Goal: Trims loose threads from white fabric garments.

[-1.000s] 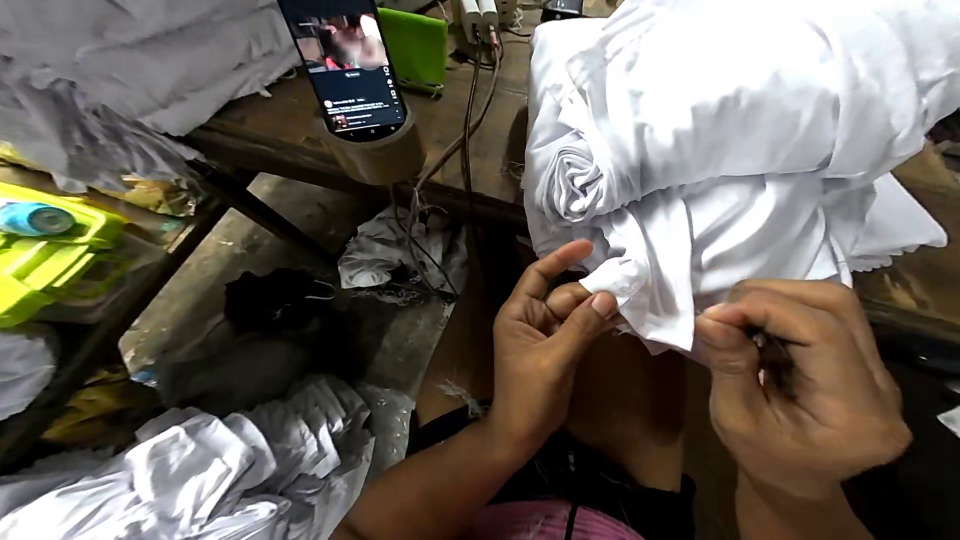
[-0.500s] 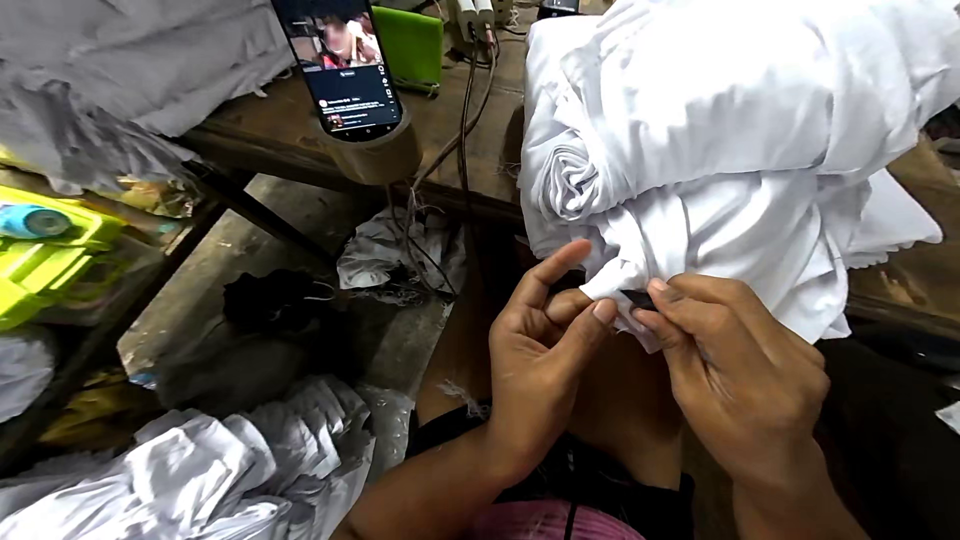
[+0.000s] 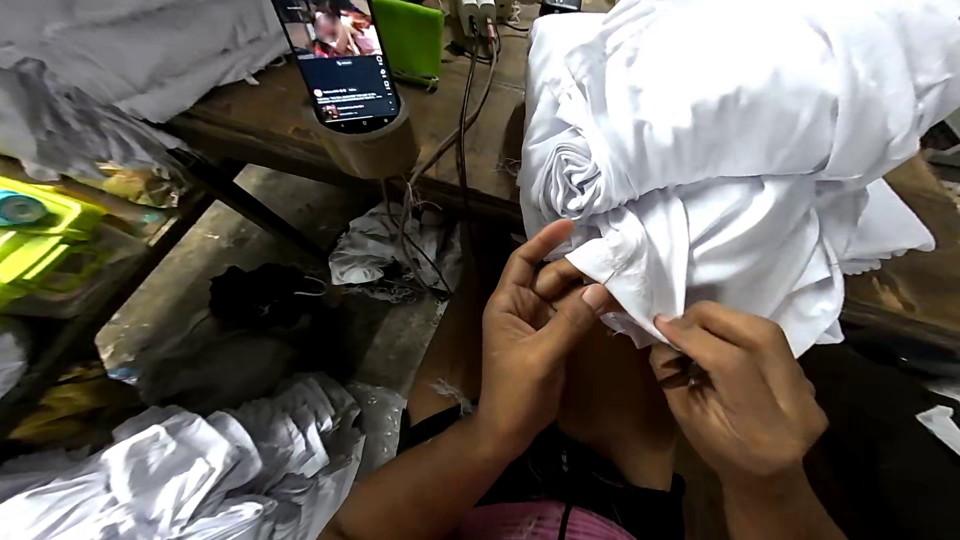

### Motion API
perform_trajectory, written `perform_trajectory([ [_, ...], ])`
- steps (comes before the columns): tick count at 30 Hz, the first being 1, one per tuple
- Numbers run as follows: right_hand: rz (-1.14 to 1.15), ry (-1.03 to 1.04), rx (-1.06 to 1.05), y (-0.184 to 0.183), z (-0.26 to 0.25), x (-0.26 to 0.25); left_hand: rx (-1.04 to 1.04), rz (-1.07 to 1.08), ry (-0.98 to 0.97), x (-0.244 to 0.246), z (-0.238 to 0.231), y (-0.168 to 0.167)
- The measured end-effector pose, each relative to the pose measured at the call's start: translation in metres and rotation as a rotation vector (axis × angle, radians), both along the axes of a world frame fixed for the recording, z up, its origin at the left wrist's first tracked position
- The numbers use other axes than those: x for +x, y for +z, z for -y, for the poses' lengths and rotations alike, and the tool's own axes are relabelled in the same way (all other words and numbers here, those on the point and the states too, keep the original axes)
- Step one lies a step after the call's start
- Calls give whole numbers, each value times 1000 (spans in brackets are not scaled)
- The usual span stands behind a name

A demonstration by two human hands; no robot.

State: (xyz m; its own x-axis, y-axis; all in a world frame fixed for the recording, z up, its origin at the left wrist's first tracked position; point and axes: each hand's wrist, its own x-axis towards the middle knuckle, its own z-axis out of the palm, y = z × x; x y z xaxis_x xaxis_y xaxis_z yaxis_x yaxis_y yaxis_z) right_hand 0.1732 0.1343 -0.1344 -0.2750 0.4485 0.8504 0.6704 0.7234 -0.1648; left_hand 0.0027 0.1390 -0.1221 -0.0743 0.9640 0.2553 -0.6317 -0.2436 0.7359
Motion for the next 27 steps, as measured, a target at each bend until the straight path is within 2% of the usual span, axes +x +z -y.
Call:
perform_trajectory([
  [16,133,42,39,-10,-1,0,-61,-129,-83,-3,-19,1],
  [22,8,151,-123,-3,-7,4,6,-181,-73,-4,-20,3],
  [27,-65,58,-100,18,-10,2,79,-251,-25,-2,-13,7],
])
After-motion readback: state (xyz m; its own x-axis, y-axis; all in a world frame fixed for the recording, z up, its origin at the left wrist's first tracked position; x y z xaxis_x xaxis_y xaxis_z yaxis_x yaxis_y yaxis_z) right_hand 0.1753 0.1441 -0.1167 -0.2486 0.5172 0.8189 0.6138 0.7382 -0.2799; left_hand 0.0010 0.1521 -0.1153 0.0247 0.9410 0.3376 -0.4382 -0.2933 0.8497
